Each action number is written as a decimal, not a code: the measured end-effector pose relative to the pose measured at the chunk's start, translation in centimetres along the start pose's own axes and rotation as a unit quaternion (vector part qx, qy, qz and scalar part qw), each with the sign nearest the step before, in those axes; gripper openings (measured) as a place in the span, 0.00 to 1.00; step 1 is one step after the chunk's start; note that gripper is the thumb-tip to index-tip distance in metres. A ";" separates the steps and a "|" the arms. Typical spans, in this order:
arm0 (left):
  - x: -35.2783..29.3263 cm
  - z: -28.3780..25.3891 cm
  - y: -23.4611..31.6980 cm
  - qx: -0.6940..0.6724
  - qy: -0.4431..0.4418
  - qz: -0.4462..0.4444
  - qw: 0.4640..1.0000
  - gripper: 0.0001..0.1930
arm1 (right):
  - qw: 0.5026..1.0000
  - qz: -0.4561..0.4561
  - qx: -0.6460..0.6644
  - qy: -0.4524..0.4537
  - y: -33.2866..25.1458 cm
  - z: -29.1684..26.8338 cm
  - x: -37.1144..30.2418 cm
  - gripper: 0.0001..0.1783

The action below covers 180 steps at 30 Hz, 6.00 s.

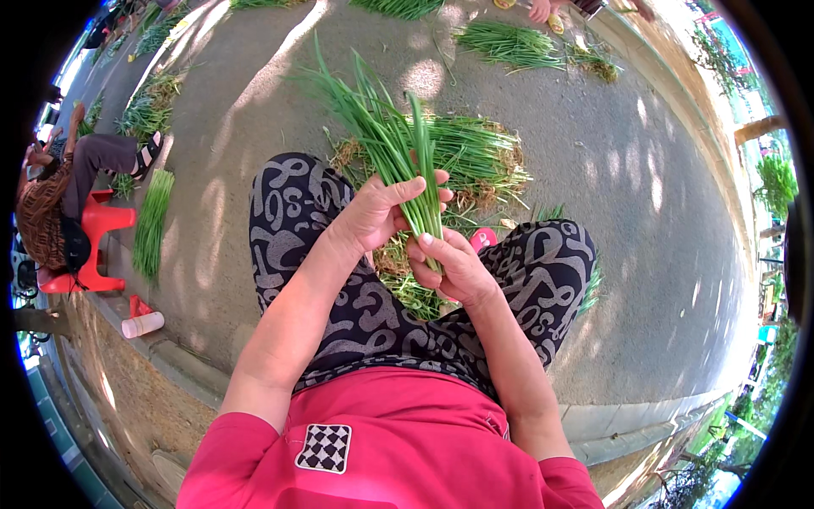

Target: The person sorts green stalks into bundles by hand, picking through a pile on the ground and grouping them together.

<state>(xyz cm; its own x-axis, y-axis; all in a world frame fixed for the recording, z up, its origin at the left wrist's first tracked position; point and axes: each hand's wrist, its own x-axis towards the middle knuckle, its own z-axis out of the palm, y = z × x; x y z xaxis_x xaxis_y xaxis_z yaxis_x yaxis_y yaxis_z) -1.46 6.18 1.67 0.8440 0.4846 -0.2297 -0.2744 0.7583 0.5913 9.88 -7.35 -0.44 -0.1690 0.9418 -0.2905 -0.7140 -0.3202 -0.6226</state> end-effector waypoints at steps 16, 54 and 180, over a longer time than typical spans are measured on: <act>0.0 -0.4 -0.6 0.108 -0.088 -0.064 0.988 0.23 | 0.875 -0.244 -0.283 0.309 -5.3 -2.3 0.5 0.09; 0.5 -1.3 -1.9 0.207 -0.039 -0.137 0.968 0.18 | 0.954 -0.267 0.016 0.136 -7.2 -1.9 0.3 0.09; 1.5 -5.0 -2.0 -0.046 0.066 -0.009 0.997 0.11 | 0.486 0.340 -0.447 0.669 16.7 -37.9 -29.5 0.32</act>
<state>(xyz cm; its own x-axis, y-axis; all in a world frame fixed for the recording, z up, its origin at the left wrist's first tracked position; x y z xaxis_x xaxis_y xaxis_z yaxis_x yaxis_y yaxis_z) -1.95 7.58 -3.75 0.7825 0.5191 -0.3437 -0.3061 0.8015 0.5136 28.66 -44.34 -29.78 0.8614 -0.1318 -0.4905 -0.1206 -0.9912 0.0547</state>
